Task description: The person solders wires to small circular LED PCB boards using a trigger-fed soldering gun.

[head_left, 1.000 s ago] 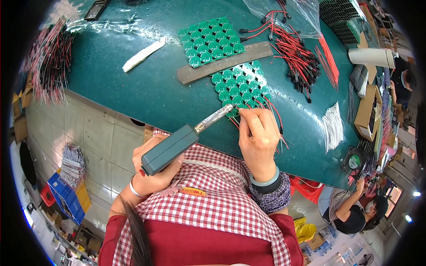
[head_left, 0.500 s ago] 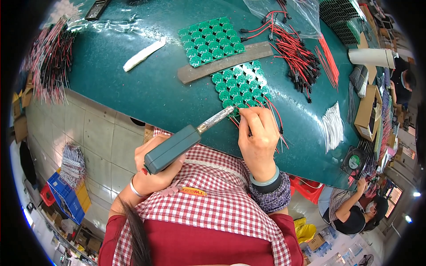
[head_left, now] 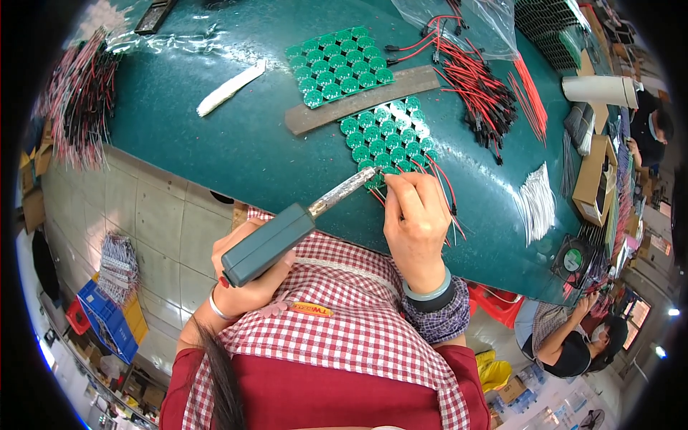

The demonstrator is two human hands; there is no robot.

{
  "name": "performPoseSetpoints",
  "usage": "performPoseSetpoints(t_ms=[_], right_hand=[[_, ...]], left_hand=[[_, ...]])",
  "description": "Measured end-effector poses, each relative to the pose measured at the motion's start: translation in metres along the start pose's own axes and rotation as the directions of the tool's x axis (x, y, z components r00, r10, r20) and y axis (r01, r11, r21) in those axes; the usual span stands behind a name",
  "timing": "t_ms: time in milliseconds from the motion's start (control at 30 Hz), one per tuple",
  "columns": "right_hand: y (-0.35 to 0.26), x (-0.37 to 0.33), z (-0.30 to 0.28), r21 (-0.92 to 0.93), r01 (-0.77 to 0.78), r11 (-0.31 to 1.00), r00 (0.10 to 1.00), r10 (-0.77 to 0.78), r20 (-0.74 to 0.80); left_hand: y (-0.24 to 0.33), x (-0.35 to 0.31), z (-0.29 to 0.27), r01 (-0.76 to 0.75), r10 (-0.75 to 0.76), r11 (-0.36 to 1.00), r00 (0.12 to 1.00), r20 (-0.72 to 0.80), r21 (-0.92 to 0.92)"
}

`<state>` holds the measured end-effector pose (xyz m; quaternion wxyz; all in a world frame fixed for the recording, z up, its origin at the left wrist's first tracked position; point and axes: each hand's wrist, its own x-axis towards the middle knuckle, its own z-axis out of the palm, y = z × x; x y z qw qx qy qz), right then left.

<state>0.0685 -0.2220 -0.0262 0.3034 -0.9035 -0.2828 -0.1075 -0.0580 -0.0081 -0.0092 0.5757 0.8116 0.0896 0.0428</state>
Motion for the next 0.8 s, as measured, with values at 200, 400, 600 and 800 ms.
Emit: performPoseSetpoints(t_ms=[200,400,600,800], right_hand=[[0.0,0.001,-0.005,0.011,-0.02,1.0,1.0,0.02,0.009],[0.048,0.015,-0.041,-0.169,-0.129,0.977,0.975,0.095,-0.199],[0.113,-0.001,-0.064,-0.402,-0.375,0.835,0.925,0.312,-0.215],[0.096,-0.027,-0.101,-0.39,-0.588,0.708,0.781,0.622,-0.048]], left_hand=[[0.007,0.004,0.0,0.053,-0.053,0.999,0.998,0.027,-0.011],[0.0,-0.007,-0.002,0.199,-0.2,0.979,0.98,-0.017,-0.036],[-0.002,-0.006,-0.001,0.213,-0.214,0.977,0.977,-0.019,-0.026],[0.001,0.0,0.001,0.22,-0.221,0.975,0.975,-0.019,-0.025]])
